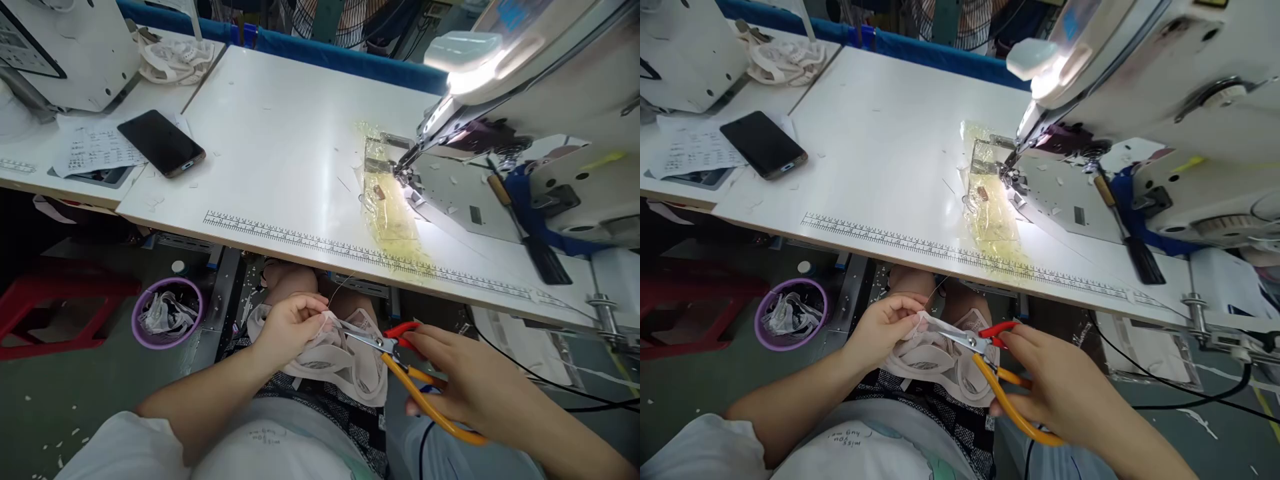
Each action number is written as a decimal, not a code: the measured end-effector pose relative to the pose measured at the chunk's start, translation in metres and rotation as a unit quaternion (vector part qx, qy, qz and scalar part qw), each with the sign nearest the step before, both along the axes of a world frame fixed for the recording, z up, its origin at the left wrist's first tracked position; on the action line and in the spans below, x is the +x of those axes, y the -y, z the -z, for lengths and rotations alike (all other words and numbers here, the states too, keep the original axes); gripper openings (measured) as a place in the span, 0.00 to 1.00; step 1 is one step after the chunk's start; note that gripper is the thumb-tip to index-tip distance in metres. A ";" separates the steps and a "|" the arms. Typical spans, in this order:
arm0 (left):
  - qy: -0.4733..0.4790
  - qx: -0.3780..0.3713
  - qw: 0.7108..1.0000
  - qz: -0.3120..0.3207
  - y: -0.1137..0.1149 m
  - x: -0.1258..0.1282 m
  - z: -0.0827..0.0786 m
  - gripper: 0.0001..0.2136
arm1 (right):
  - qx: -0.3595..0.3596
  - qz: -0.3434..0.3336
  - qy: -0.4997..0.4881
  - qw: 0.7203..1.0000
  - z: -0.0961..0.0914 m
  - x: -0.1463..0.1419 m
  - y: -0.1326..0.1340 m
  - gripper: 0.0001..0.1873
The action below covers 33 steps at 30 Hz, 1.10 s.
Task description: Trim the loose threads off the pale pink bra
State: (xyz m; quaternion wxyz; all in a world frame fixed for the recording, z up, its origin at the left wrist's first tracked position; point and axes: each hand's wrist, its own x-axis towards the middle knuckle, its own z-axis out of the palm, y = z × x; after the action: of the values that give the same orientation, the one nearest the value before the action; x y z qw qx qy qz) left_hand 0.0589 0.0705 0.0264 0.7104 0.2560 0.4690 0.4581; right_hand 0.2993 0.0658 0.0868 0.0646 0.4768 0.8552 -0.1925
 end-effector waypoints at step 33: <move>-0.014 -0.016 0.995 0.095 0.000 0.001 0.007 0.05 | -0.018 -0.073 0.046 0.996 -0.005 -0.005 -0.028 0.12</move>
State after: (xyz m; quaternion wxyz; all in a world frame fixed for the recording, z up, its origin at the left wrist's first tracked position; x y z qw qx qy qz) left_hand 0.0594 0.0709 0.0199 0.7483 0.2940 0.4597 0.3773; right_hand 0.2947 0.0936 0.0923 0.1259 0.4205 0.8801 -0.1808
